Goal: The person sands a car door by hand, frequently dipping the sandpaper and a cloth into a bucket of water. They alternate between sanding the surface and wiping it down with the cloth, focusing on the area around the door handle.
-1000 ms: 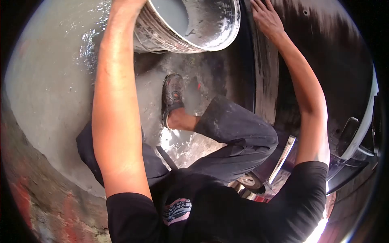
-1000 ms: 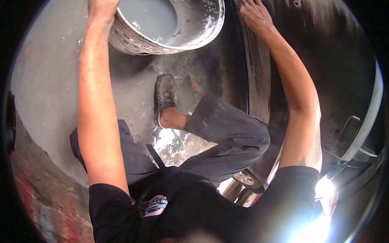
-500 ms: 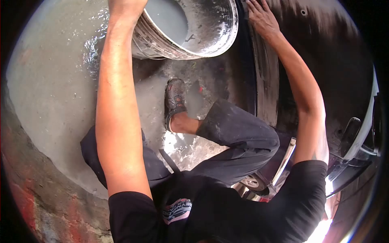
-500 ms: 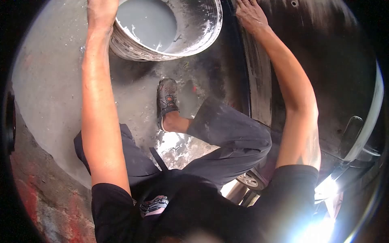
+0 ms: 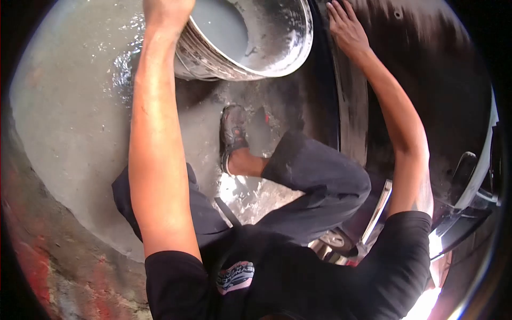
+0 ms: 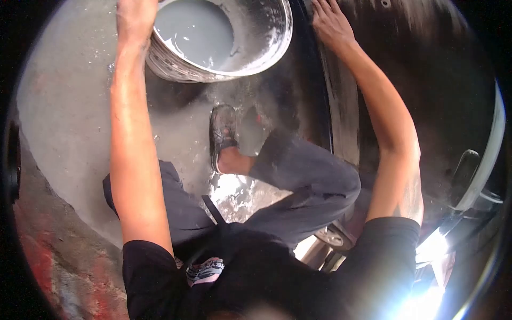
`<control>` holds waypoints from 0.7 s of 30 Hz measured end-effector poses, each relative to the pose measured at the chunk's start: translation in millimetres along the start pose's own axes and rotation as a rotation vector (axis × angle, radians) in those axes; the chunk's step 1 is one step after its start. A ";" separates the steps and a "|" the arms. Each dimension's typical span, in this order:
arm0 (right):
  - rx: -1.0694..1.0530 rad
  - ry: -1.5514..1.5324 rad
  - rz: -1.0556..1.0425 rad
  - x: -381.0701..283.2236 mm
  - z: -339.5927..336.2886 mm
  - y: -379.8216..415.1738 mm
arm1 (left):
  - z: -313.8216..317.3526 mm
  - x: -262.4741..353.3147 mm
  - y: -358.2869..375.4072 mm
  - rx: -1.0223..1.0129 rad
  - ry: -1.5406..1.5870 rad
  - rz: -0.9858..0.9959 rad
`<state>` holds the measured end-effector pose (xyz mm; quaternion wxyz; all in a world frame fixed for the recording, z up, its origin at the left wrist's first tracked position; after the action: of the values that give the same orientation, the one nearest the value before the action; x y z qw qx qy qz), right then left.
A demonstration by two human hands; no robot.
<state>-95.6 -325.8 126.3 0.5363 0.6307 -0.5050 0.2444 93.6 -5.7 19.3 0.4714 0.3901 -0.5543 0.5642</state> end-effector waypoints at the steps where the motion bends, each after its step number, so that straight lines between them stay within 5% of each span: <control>1: -0.099 -0.003 -0.066 -17.7 4.9 35.8 | 2.6 4.4 4.7 -0.069 0.065 -0.024; 6: -0.221 -0.244 -0.243 -74.0 42.9 211.2 | 8.9 12.9 -2.3 -0.152 0.228 -0.074; 10: -0.093 -0.120 -0.197 -24.5 2.0 94.8 | -1.8 5.4 -2.7 -0.035 0.056 -0.009; 12: 0.010 -0.110 -0.086 -13.2 12.1 43.1 | 3.0 -9.0 -1.8 -0.174 -0.058 -0.271; 14: 0.132 -0.175 0.070 -8.1 9.8 35.0 | 3.8 -1.1 -2.9 -0.193 -0.069 -0.163; 16: 0.009 -0.251 0.003 -34.8 14.7 96.1 | 10.4 -8.8 -0.7 -0.336 -0.074 -0.203; 17: -0.067 -0.354 -0.022 -52.9 26.3 134.3 | 3.2 0.2 -4.4 -0.228 -0.162 0.035; 18: -0.112 -0.371 -0.057 -66.2 24.9 166.1 | 7.6 10.7 -4.6 -0.238 -0.158 0.070; 21: -0.088 -0.632 -0.002 -71.8 23.2 224.0 | 8.3 78.2 3.1 -0.119 -0.808 0.503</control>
<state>-329.0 -301.2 154.4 0.3798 0.6519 -0.6562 0.0138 70.2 -6.0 94.5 0.0884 0.4042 -0.8017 0.4314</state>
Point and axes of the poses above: each hand's wrist, its own y-axis away from the middle knuckle, its own z-axis out of the palm, x = y × z, the point moved 9 cm from there along -y, towards the middle knuckle, and after that the axes turned 8 degrees about -y, right-handed, at the moved point
